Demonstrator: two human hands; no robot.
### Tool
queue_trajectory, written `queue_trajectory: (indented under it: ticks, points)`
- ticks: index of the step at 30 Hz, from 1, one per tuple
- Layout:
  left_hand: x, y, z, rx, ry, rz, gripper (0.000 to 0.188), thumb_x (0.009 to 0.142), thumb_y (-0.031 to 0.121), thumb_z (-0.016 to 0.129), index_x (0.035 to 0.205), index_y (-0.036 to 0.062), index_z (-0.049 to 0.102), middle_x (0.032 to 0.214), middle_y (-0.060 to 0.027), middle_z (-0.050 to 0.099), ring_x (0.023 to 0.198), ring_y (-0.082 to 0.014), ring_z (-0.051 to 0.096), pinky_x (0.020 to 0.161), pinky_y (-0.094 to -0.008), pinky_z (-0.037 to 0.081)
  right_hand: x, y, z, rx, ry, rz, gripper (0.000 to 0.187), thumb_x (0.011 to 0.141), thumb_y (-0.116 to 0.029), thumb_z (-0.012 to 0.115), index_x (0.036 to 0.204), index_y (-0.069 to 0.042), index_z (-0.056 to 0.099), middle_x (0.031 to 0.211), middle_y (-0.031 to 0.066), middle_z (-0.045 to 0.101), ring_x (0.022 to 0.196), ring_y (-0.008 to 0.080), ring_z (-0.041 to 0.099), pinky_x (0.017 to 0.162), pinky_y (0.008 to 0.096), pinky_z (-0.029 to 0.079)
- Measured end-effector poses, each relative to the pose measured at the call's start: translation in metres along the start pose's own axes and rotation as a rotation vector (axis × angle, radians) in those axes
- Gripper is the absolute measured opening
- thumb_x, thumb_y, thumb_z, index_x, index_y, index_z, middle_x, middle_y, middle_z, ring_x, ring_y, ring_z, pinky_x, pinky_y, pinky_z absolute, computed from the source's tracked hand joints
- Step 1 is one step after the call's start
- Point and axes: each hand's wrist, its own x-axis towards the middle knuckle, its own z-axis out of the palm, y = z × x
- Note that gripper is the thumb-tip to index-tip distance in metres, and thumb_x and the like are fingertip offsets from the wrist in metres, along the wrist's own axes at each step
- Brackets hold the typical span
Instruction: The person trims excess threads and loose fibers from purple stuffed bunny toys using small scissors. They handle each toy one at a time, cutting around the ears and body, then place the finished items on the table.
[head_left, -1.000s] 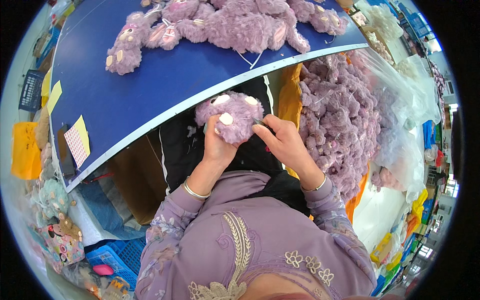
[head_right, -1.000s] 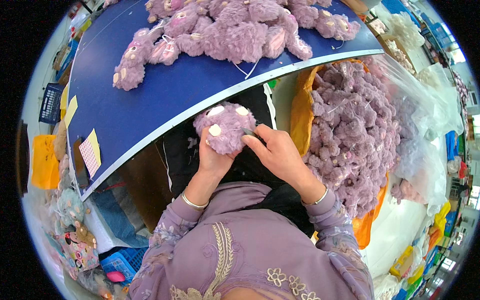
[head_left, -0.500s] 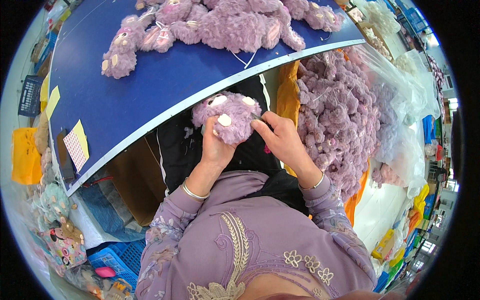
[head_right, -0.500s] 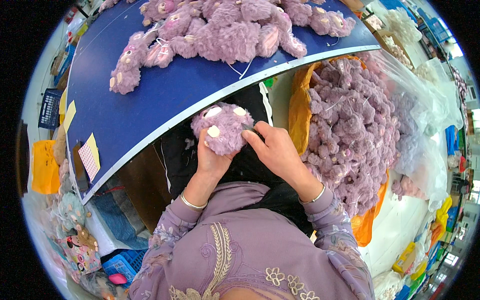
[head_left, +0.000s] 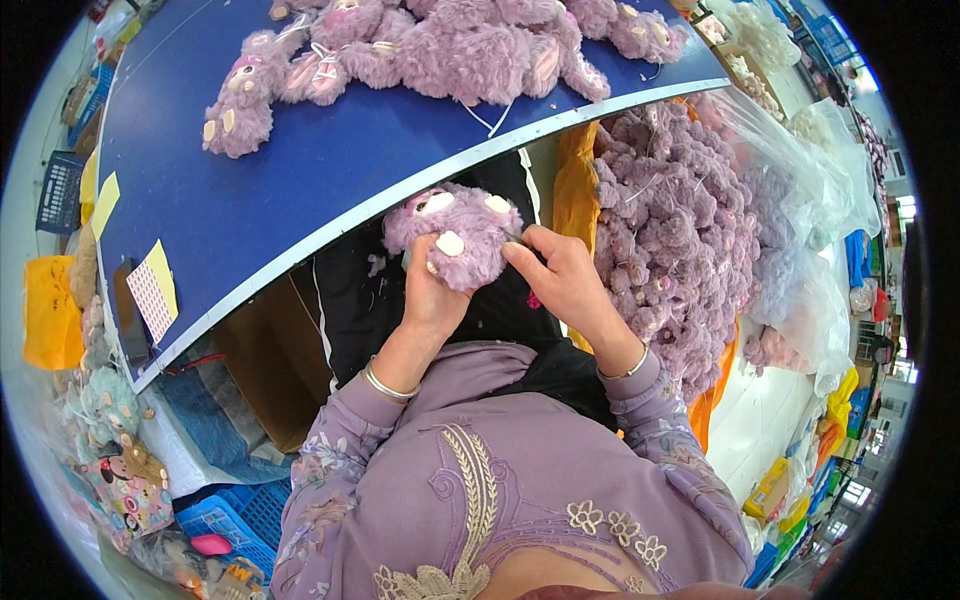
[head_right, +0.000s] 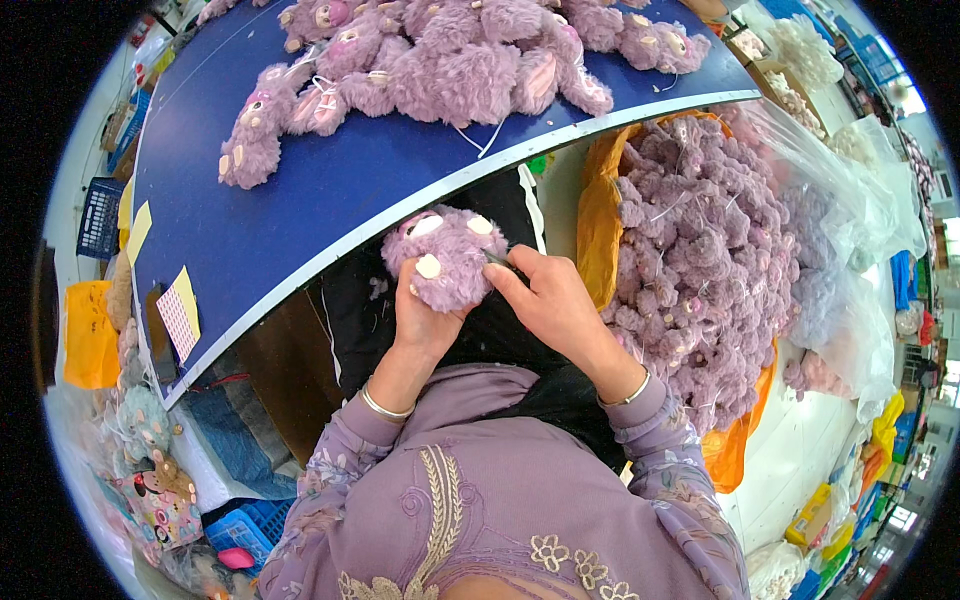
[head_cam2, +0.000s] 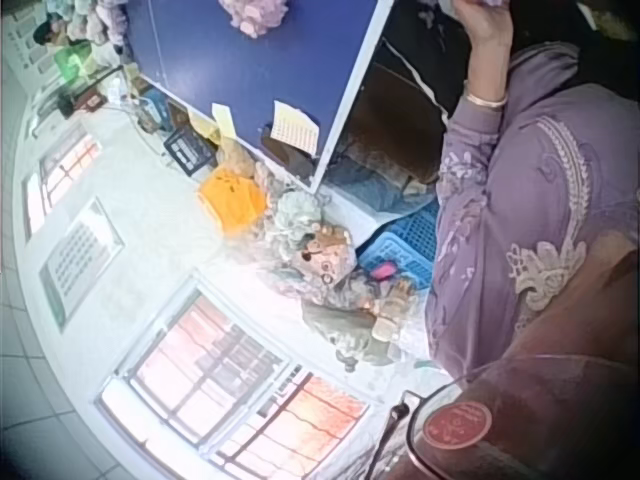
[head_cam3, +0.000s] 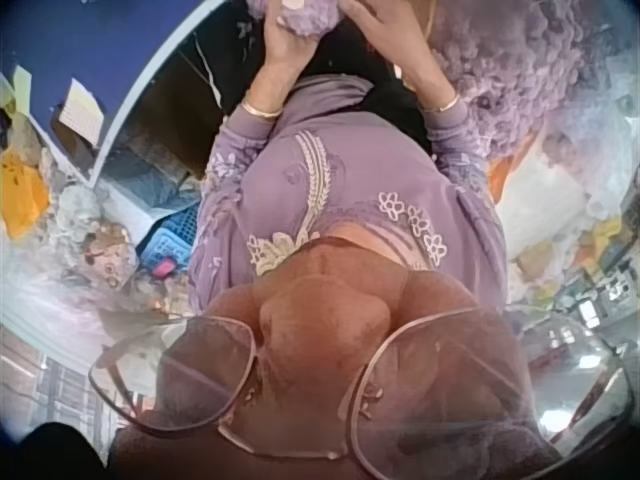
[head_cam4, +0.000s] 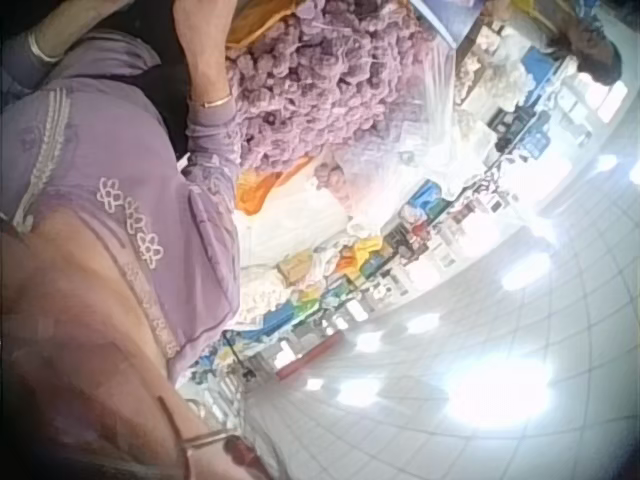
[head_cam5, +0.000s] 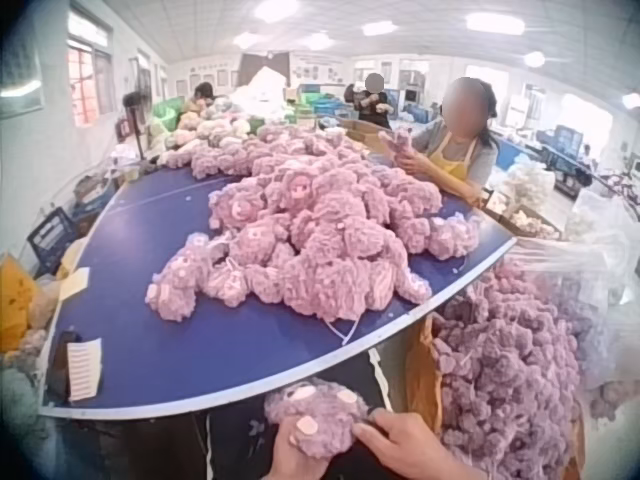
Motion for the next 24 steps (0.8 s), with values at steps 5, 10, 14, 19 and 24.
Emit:
queue_trajectory:
  ticks: [5, 10, 14, 19, 24]
  points:
    - [-0.002, 0.001, 0.007, 0.035, -0.057, 0.013, 0.055, 0.094, 0.039, 0.029, 0.137, 0.0075, 0.042, 0.132, -0.0106, 0.053, 0.122, -0.0255, 0.052, 0.101, -0.0424, 0.044, -0.001, -0.002, 0.002, 0.068, 0.015, 0.063, 0.034, 0.091, -0.023, 0.062, 0.075, 0.003, 0.047, 0.062, 0.0065, 0.035, 0.062, 0.0101, 0.033, 0.052, 0.0310, 0.035]
    - [-0.004, 0.000, 0.012, 0.044, -0.072, 0.027, 0.056, 0.095, 0.040, 0.028, 0.138, 0.0068, 0.040, 0.134, -0.0114, 0.051, 0.124, -0.0262, 0.050, 0.104, -0.0430, 0.042, 0.001, 0.007, 0.009, 0.152, 0.145, -0.013, 0.036, 0.091, -0.026, 0.063, 0.073, 0.003, 0.048, 0.056, 0.0103, 0.040, 0.054, 0.0095, 0.039, 0.047, 0.0333, 0.036]
    - [-0.003, 0.001, 0.011, 0.018, -0.070, 0.030, 0.056, 0.095, 0.039, 0.028, 0.138, 0.0067, 0.040, 0.135, -0.0113, 0.051, 0.124, -0.0266, 0.050, 0.104, -0.0430, 0.041, -0.001, -0.001, 0.003, 0.128, 0.148, -0.012, 0.036, 0.088, -0.023, 0.066, 0.072, 0.002, 0.045, 0.057, 0.0070, 0.039, 0.055, 0.0093, 0.037, 0.047, 0.0313, 0.035]
    - [-0.003, 0.000, 0.012, 0.030, -0.067, 0.038, 0.056, 0.094, 0.041, 0.029, 0.138, 0.0071, 0.040, 0.134, -0.0109, 0.051, 0.124, -0.0264, 0.050, 0.103, -0.0430, 0.042, -0.003, 0.001, 0.005, 0.136, 0.117, 0.052, 0.031, 0.087, -0.020, 0.068, 0.077, 0.001, 0.047, 0.063, 0.0031, 0.040, 0.062, 0.0091, 0.036, 0.052, 0.0285, 0.034]
    - [-0.004, 0.000, 0.011, 0.065, -0.077, 0.039, 0.058, 0.093, 0.043, 0.030, 0.138, 0.0082, 0.041, 0.135, -0.0103, 0.051, 0.124, -0.0260, 0.050, 0.103, -0.0426, 0.042, -0.003, 0.010, 0.011, 0.090, 0.126, -0.040, 0.033, 0.087, -0.021, 0.066, 0.078, 0.002, 0.044, 0.063, 0.0135, 0.043, 0.057, 0.0168, 0.038, 0.051, 0.0345, 0.038]
